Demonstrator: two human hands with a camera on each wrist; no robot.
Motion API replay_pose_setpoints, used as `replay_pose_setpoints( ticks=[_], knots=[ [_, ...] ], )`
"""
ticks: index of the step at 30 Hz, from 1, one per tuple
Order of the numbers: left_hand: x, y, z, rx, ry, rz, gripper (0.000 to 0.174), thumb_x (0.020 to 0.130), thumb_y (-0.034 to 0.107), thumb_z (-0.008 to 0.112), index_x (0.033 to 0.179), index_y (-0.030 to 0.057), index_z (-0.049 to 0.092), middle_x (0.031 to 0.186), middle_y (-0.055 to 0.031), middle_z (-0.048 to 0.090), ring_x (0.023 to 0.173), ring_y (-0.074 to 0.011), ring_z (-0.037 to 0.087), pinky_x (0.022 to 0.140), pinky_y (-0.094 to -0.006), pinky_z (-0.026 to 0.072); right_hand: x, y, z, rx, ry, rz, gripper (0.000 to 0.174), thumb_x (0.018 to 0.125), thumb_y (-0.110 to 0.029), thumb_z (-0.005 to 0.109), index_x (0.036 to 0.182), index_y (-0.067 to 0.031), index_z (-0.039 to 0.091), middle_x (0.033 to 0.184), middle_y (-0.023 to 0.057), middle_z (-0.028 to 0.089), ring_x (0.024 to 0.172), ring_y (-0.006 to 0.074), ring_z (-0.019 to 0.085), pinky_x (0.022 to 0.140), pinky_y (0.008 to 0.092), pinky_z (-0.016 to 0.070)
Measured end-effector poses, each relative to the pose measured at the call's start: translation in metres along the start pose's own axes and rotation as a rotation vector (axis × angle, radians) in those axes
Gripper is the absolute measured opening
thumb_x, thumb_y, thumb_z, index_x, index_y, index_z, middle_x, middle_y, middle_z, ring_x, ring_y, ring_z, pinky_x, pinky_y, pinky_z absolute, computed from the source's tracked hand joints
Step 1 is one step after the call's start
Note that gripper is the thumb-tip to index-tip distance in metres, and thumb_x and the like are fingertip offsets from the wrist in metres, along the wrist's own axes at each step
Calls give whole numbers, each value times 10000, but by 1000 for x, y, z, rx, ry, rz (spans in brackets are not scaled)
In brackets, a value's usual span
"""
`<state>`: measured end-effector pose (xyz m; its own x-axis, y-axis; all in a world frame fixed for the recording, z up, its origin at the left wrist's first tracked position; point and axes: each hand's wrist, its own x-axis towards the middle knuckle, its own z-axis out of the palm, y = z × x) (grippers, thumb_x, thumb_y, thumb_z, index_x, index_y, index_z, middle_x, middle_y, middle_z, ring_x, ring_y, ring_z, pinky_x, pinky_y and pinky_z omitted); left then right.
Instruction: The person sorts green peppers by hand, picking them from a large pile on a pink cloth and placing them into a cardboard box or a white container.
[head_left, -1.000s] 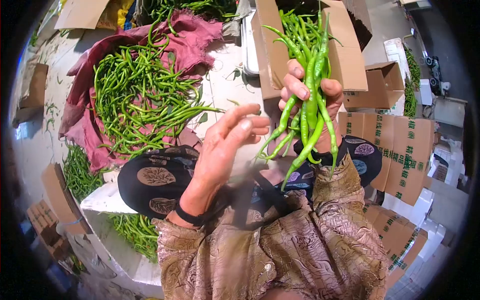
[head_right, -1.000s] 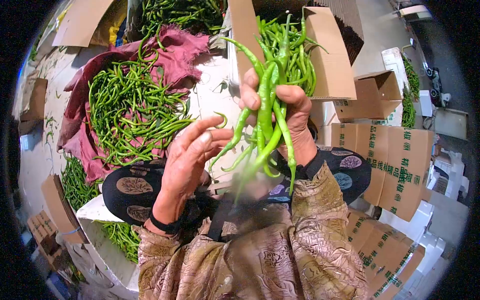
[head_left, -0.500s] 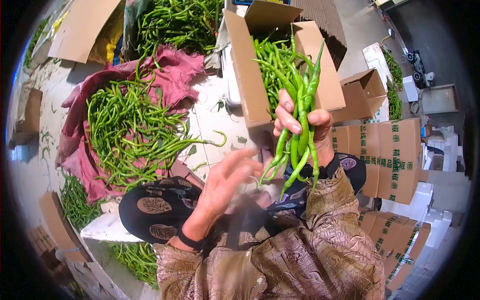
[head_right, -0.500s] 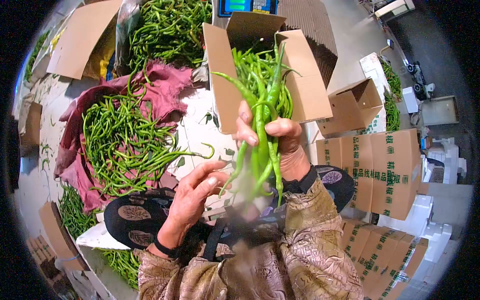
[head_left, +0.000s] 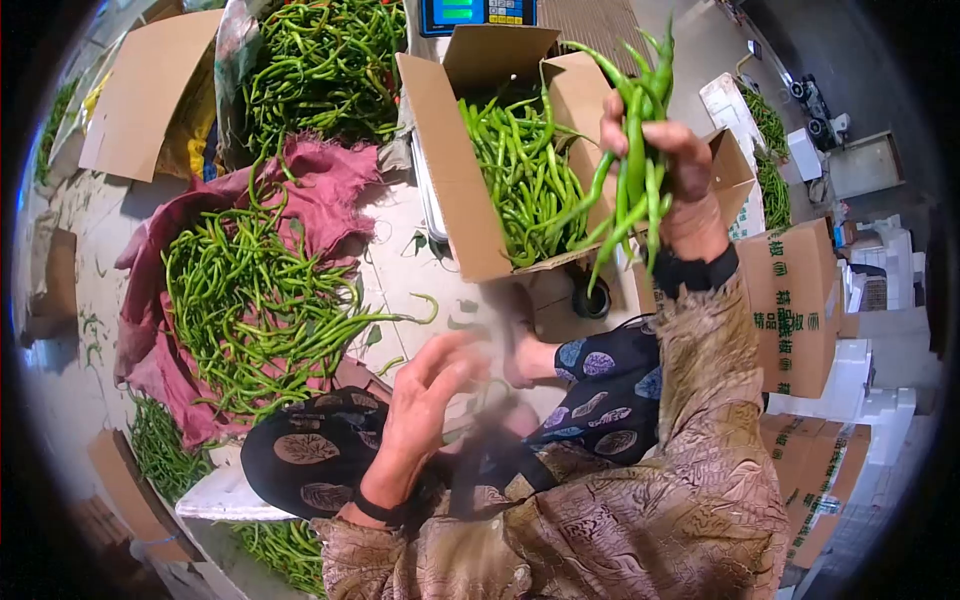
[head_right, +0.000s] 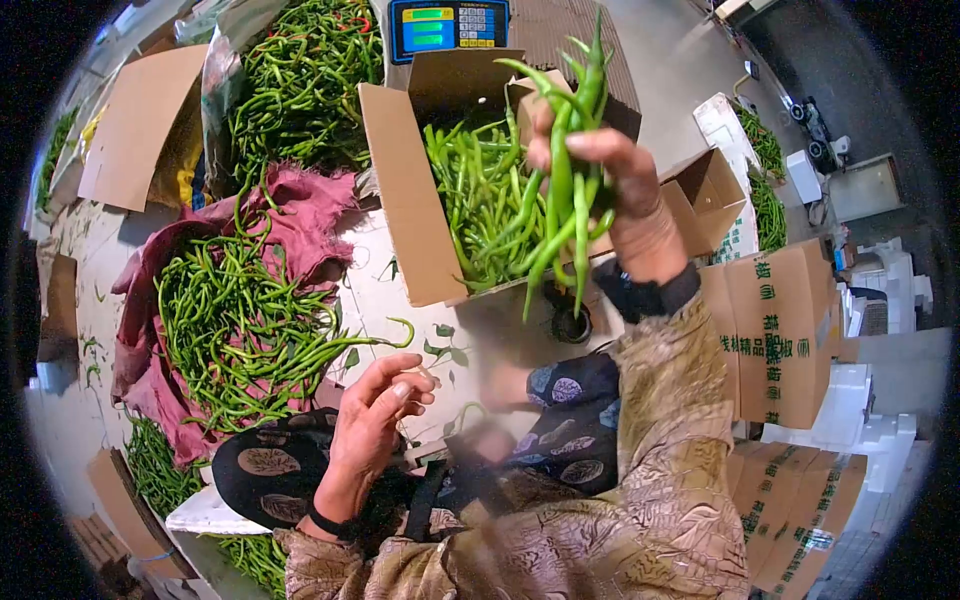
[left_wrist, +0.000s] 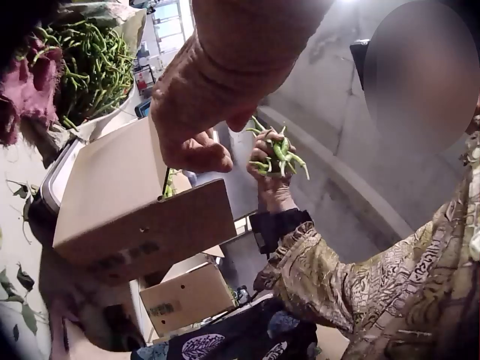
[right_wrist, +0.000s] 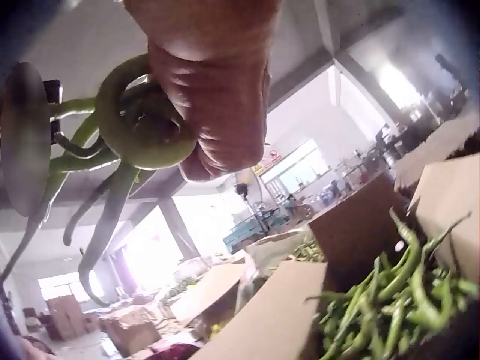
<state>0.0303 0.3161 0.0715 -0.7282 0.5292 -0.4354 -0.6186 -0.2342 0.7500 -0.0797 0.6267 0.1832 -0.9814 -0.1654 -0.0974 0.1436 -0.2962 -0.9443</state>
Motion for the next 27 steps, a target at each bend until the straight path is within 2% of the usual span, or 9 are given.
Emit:
replay_pose_setpoints(
  ticks=[2, 6, 8, 11, 16, 18, 21, 24, 27],
  knots=[
    [2, 2, 1, 7, 15, -10, 366, 917, 156, 559, 1227, -33, 513, 989, -106, 639, 878, -170, 607, 768, -272, 477, 8, -9, -6, -234, 233, 10, 455, 785, -300, 613, 1131, -20, 520, 821, 34, 555, 620, 101, 528, 482, 209, 463],
    [8, -1, 0, 16, 65, -34, 351, 918, 143, 551, 1221, -29, 518, 980, -102, 638, 861, -167, 605, 762, -272, 477, 31, 16, -55, -470, 185, 164, 522, 769, -342, 715, 1155, -43, 530, 880, 36, 610, 653, 101, 581, 488, 211, 477],
    [9, -3, -1, 18, 77, -48, 344, 919, 138, 547, 1219, -28, 519, 974, -102, 638, 853, -168, 606, 748, -270, 480, 35, 33, -75, -681, 173, 506, 684, 774, -341, 743, 1293, -15, 440, 965, 78, 631, 768, 133, 626, 561, 246, 510],
    [4, 6, -1, -12, 92, -65, 335, 918, 127, 543, 1213, -29, 521, 965, -103, 637, 838, -170, 607, 719, -266, 486, 38, 58, -119, -967, -59, 487, 702, 790, -302, 732, 1323, 23, 411, 990, 115, 627, 835, 149, 636, 563, 251, 513],
    [-29, 55, -9, -147, 89, 55, 343, 904, 91, 526, 1204, -76, 512, 927, -131, 637, 803, -165, 586, 749, -281, 469, 39, 78, -117, -775, -49, 735, 393, 862, -160, 623, 1186, 26, 502, 818, 117, 655, 669, 162, 639, 556, 293, 505],
    [-48, 76, -20, -62, 192, 193, 324, 887, 94, 509, 1159, -81, 515, 848, -134, 619, 749, -163, 571, 718, -276, 465, 40, 88, -126, -661, -73, 695, 230, 864, -126, 572, 1028, 33, 555, 746, 111, 654, 619, 204, 661, 517, 306, 506],
    [-77, 106, -40, 63, 424, 286, 315, 879, 93, 478, 1143, -75, 509, 765, -108, 583, 693, -140, 533, 681, -262, 443, 46, 84, -128, -1208, 129, 662, 148, 833, -101, 531, 892, 10, 610, 765, 117, 665, 644, 185, 671, 535, 311, 512],
    [-90, 115, -91, 221, 532, 407, 320, 902, 110, 472, 1167, -68, 500, 758, -85, 549, 664, -123, 486, 667, -253, 407, 64, 69, -131, -1390, 177, 422, 177, 812, -120, 548, 898, 10, 632, 779, 147, 670, 654, 198, 671, 585, 333, 525],
    [-71, 105, -123, 76, 655, 321, 332, 918, 122, 517, 1199, -54, 501, 832, -71, 559, 702, -117, 497, 648, -233, 407, 91, 72, -136, -1436, 208, 276, 233, 787, -130, 567, 966, -10, 655, 862, 203, 675, 808, 322, 672, 732, 397, 532]
  ],
)
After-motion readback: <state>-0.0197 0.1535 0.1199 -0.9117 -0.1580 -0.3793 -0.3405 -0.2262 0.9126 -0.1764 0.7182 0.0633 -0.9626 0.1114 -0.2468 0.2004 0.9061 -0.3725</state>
